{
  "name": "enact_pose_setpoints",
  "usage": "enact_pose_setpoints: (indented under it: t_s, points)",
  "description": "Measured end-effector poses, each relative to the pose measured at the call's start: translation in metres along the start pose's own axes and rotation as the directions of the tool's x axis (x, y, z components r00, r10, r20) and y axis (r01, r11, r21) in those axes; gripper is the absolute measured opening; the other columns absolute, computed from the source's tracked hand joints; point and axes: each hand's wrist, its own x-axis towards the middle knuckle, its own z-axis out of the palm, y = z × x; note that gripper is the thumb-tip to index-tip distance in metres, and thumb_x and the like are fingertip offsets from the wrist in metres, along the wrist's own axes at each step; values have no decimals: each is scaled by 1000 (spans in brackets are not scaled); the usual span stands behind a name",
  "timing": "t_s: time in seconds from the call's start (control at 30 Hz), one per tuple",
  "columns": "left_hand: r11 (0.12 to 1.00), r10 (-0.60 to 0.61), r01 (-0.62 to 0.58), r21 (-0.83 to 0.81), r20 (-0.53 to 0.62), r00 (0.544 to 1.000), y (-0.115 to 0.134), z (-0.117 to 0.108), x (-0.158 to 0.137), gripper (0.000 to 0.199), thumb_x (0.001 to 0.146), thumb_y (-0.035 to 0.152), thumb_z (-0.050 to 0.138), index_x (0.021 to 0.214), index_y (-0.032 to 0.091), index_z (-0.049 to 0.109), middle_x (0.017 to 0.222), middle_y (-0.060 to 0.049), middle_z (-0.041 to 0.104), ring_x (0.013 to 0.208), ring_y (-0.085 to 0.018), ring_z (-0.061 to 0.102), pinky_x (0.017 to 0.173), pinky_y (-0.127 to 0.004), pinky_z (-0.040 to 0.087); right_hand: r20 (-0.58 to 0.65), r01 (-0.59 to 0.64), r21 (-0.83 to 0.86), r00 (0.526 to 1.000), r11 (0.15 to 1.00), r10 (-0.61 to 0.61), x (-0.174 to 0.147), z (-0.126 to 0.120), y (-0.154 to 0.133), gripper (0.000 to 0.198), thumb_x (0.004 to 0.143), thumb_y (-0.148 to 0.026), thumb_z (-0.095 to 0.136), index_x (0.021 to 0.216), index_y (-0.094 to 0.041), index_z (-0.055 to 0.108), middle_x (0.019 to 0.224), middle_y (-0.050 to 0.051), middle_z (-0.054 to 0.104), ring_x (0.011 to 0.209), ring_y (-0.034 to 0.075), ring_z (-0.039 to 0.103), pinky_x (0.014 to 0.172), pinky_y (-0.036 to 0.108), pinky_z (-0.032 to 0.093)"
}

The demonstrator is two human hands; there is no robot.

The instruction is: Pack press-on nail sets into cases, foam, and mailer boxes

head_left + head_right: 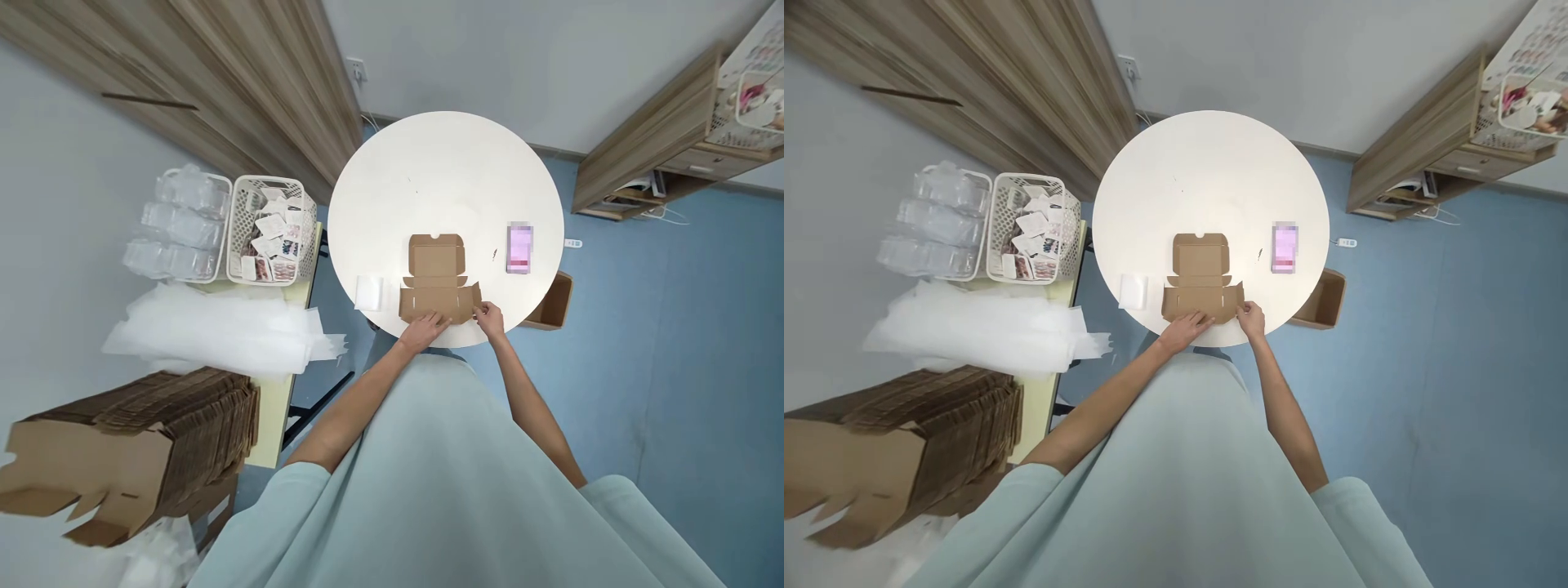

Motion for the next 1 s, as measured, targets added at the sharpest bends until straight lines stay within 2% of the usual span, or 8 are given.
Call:
enact_pose_setpoints:
  t_s: [0.13, 0.27, 0.37, 0.5, 0.6, 0.7, 0.8, 1.0]
  points:
    - [990, -139, 138, -28, -31, 990, -22, 15, -8, 74, 93, 3, 52, 166, 17, 46, 163, -26, 54, 159, -36, 47, 127, -56, 44, -44, -85, -51, 996, 995, 83, 0, 2, -4, 44, 95, -30, 59, 133, -11, 69, 138, 24, 72, 122, 34, 72, 113, 51, 54]
    - [959, -266, 257, -119, -64, 962, -46, 16, -20, 71, 93, 11, 60, 162, 13, 45, 166, -28, 49, 161, -39, 43, 128, -58, 41, -60, 104, -75, 992, 992, -109, -1, 5, -32, 60, 103, -34, 51, 158, -9, 51, 162, 27, 52, 119, 32, 71, 113, 50, 54]
    - [948, -281, 272, -164, -35, 959, -56, 12, -27, 67, 91, 14, 66, 156, 18, 52, 163, -24, 52, 154, -38, 50, 126, -55, 45, 23, 230, -79, 973, 970, -229, 8, 14, -58, 65, 105, -32, 49, 166, -12, 41, 167, 25, 47, 124, 32, 68, 115, 49, 53]
    - [928, -305, 293, -229, -18, 952, -58, 5, -31, 56, 92, 14, 66, 147, 23, 62, 163, -17, 53, 153, -35, 52, 125, -52, 48, 150, 233, -174, 967, 957, -208, 30, 29, -81, 85, 103, -31, 54, 176, -12, 17, 167, 27, 43, 137, 37, 59, 116, 52, 51]
    - [887, -340, 318, -335, -8, 940, -58, 1, -32, 47, 93, 16, 66, 139, 23, 69, 164, -13, 54, 156, -34, 49, 127, -52, 47, 227, 251, -231, 953, 940, -199, 40, 37, -83, 99, 100, -31, 58, 179, -13, 1, 165, 29, 40, 132, 39, 61, 111, 53, 55]
    - [859, -351, 321, -399, -2, 936, -63, -2, -31, 42, 94, 18, 67, 135, 21, 73, 164, -13, 55, 155, -33, 52, 129, -50, 46, 234, 275, -245, 948, 930, -218, 41, 36, -74, 107, 98, -33, 64, 180, -19, -4, 161, 26, 41, 120, 35, 67, 105, 50, 58]
    - [816, -390, 338, -469, -15, 921, -68, -3, -30, 50, 95, 20, 69, 145, 20, 68, 163, -14, 57, 149, -32, 58, 127, -47, 47, 252, 303, -227, 936, 926, -244, 32, 32, -60, 116, 95, -37, 73, 180, -24, -5, 158, 23, 42, 125, 35, 67, 107, 49, 58]
    - [659, -573, 452, -601, -12, 819, -74, -7, -23, 95, 92, 25, 80, 174, 25, 31, 153, -13, 69, 130, -30, 71, 116, -45, 54, 397, 383, -279, 881, 880, -258, 5, 29, -33, 133, 85, -39, 89, 180, -33, -5, 175, 24, 24, 146, 42, 55, 105, 52, 59]
